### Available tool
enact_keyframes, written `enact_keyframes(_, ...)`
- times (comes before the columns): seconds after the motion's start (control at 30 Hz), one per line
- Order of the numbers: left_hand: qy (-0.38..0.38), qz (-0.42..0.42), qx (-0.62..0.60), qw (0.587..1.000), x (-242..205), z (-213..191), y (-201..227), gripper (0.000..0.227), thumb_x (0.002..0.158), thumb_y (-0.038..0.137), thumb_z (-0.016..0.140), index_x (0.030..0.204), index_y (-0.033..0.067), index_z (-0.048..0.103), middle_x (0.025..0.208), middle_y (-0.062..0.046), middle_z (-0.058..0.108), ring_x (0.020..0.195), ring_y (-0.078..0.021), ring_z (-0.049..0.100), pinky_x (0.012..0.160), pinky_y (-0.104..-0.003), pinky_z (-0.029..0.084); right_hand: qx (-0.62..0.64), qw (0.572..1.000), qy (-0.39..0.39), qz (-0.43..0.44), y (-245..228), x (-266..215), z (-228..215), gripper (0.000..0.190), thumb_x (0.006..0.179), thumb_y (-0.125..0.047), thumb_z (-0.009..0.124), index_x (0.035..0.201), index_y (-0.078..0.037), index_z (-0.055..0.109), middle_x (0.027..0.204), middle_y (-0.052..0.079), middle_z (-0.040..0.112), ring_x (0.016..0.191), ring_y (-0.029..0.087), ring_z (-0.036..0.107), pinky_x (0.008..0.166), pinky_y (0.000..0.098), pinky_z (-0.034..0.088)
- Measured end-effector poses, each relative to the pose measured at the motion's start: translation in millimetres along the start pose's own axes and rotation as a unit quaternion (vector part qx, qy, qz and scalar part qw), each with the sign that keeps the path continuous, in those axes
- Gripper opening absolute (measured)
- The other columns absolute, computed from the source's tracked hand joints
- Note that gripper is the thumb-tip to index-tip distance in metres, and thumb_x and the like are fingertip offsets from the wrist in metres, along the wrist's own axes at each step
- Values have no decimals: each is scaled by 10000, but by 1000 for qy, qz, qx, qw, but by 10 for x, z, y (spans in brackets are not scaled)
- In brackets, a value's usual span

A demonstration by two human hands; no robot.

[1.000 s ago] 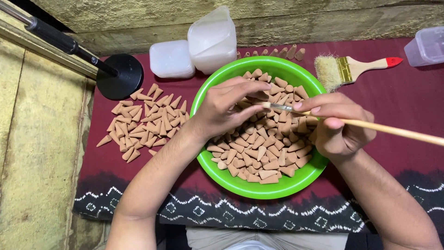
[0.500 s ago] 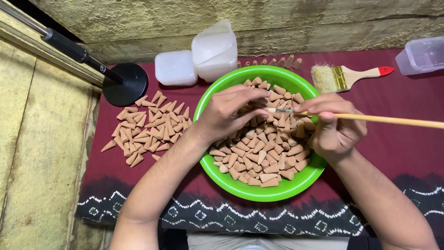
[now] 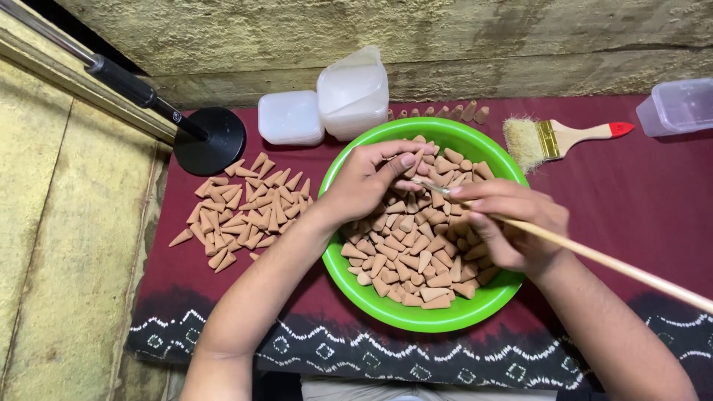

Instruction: Applying a coating or adhesive to individual incense cones using a small brush.

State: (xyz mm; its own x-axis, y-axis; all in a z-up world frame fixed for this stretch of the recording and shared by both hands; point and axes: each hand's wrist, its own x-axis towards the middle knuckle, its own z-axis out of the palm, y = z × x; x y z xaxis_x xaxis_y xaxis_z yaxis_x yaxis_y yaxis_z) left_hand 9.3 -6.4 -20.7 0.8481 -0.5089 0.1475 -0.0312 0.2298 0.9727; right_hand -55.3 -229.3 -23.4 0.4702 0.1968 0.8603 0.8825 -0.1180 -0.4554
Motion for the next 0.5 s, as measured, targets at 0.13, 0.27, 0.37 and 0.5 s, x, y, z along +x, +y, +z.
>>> enact_keyframes(0.13,-16,-24,-16,999,-15,3,19,299,1093,102,497,1327,-37,622,1071,-220,723,979,-245,728,882,-417,654,-41,999,-20,-16,-23,62,18,93,911,39,708,988,26,657,1002,239,774,813,358,781,655,423,621)
enact_keyframes(0.27,-38,-54,-45,997,-15,6,-4,322,1093,116,491,1350,-40,607,1056,-260,728,960,-296,752,868,-409,653,-52,998,5,-19,5,80,-10,63,919,101,682,958,53,670,995,281,764,767,390,767,645,445,614)
enact_keyframes(0.37,-28,-55,-45,997,-14,-21,34,325,1083,129,515,1338,-47,615,1032,-271,729,942,-310,760,848,-399,659,-60,998,26,-14,26,57,-19,69,926,120,674,960,60,672,997,289,761,780,396,767,655,454,615)
enact_keyframes(0.5,-26,-69,-13,997,-16,-83,-83,328,1056,147,572,1314,-45,638,1039,-273,745,892,-289,766,809,-378,667,0,1000,7,27,5,76,33,104,921,64,697,1000,0,679,1008,213,786,785,323,784,665,395,618)
